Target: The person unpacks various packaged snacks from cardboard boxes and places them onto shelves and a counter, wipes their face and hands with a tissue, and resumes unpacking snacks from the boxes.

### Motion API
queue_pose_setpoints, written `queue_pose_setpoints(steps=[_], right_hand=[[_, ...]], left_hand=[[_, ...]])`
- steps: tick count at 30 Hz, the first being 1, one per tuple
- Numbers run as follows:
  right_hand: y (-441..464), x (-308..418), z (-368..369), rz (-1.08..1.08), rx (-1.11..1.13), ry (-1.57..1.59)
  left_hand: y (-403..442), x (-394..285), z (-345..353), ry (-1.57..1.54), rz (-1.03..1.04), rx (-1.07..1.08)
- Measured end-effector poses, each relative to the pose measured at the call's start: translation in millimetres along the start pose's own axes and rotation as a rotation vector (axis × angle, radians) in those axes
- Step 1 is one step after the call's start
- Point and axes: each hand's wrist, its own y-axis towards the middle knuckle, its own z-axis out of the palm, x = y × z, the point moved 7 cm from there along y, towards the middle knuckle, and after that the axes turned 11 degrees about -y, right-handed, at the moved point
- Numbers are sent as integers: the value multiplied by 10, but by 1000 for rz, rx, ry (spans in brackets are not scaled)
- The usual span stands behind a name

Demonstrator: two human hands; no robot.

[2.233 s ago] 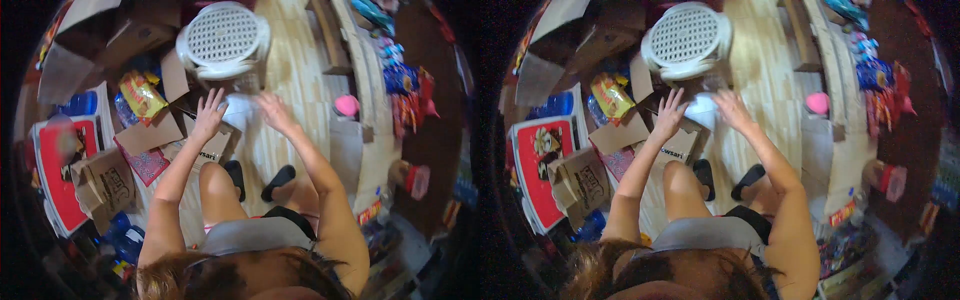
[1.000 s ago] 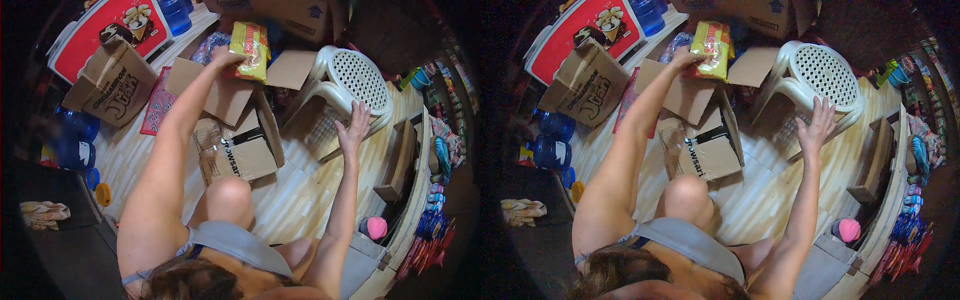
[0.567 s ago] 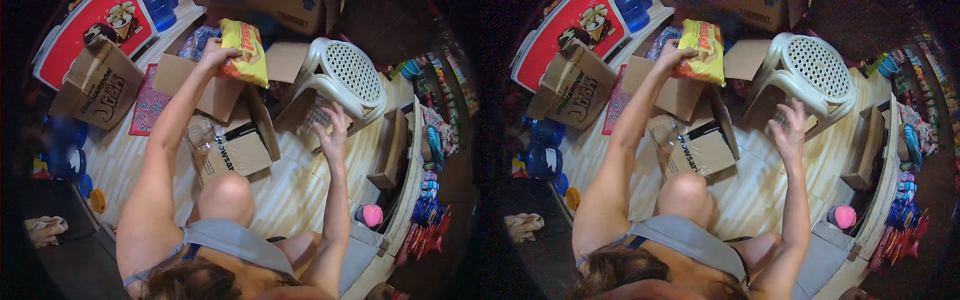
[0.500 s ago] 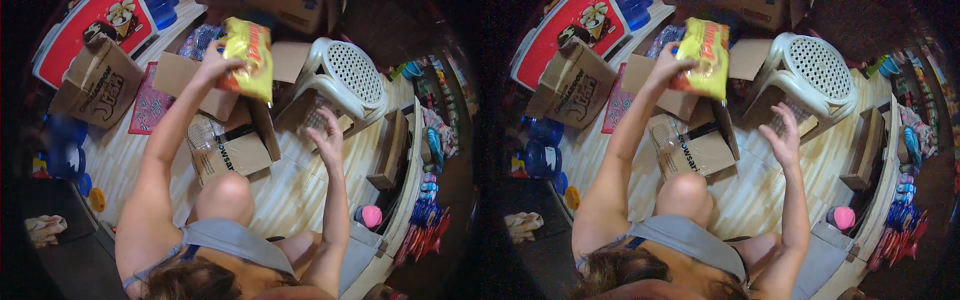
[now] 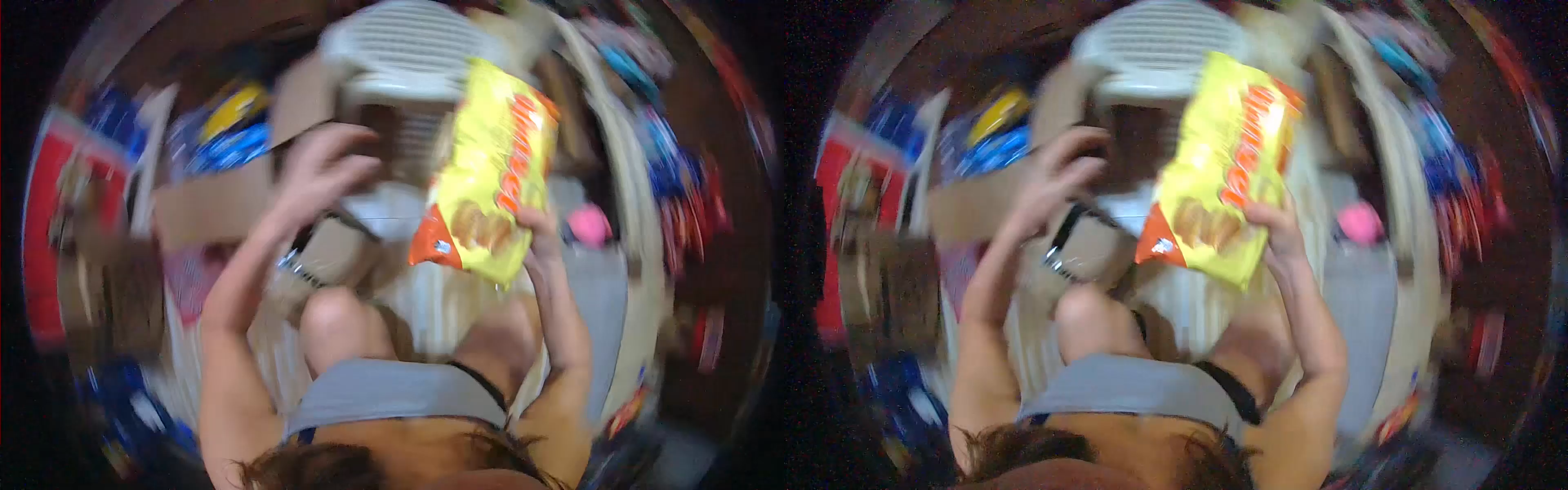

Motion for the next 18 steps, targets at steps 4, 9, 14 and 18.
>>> queue_pose_setpoints(steps=[4,9,14,18], right_hand=[[-554,450,-1134,-202,-295,-49],[-1460,920,-2290,-333,-685,-104],[-2168,1135,-3152,-337,-1008,80],[-2480,1151,-3726,-407,-1121,90]], left_hand=[[290,1027,-1297,1014,346,-253],[277,2564,-2916,1155,55,-170],[304,2335,-2882,1076,-290,-260],[342,2370,-3055,1046,-202,-299]])
